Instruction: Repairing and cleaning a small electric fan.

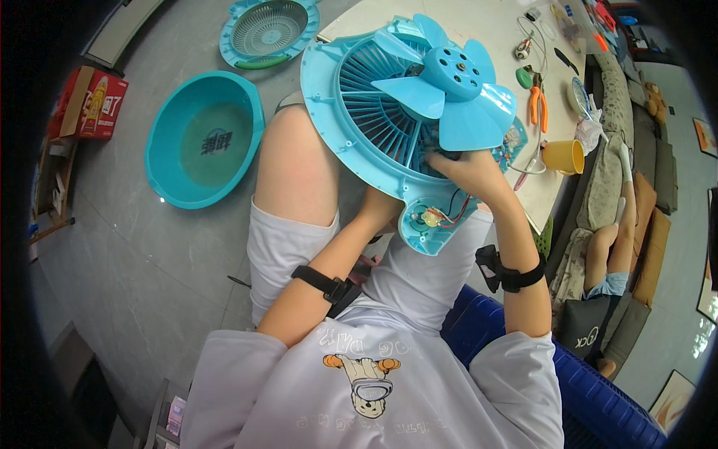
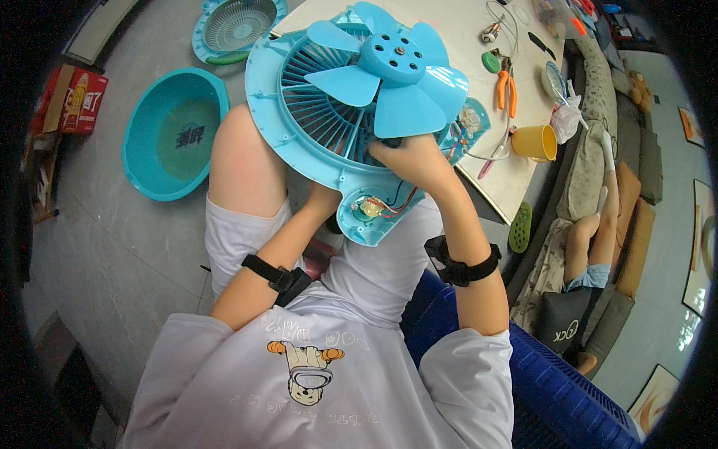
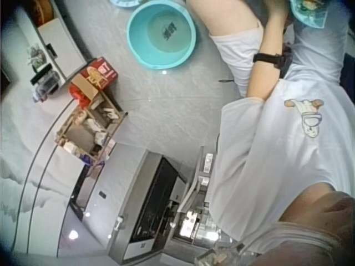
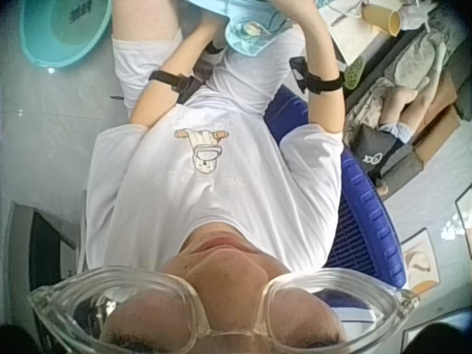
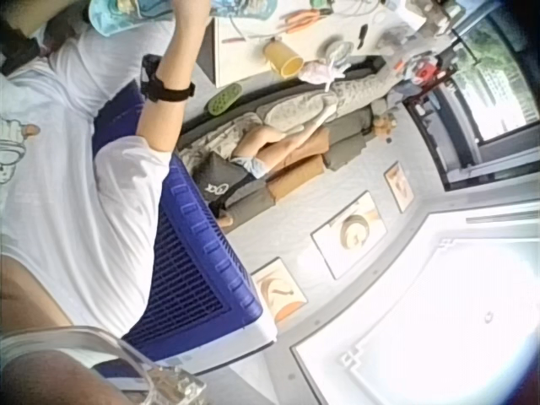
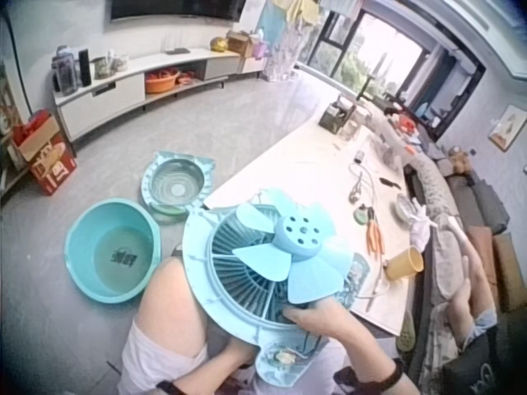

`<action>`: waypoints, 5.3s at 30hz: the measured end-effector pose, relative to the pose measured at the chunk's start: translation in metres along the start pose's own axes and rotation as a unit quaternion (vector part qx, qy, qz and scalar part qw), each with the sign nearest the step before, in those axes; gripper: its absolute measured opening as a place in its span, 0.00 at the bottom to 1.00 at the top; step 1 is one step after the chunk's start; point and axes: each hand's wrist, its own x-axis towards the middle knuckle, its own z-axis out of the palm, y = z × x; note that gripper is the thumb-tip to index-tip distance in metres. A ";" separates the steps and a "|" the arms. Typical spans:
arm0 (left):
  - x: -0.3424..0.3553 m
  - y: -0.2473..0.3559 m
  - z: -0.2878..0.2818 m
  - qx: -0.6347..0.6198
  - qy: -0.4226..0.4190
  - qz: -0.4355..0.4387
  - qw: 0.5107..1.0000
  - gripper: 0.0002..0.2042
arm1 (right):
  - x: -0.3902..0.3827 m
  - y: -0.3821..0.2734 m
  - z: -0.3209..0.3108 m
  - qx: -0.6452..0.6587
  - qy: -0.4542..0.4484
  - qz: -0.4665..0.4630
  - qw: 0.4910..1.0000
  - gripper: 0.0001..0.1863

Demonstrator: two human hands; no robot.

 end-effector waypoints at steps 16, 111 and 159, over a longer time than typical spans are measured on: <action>0.004 -0.016 0.047 -0.410 -0.090 -0.173 0.891 0.13 | 0.008 0.016 0.006 -0.131 0.099 -0.112 0.980 0.09; 0.000 0.046 -0.056 -0.311 -0.199 -0.210 0.905 0.19 | -0.004 -0.002 0.000 -0.080 -0.032 0.001 0.996 0.16; 0.032 0.038 -0.045 -0.741 -0.067 -0.458 0.486 0.25 | 0.010 -0.010 0.013 -0.203 0.000 -0.009 0.979 0.08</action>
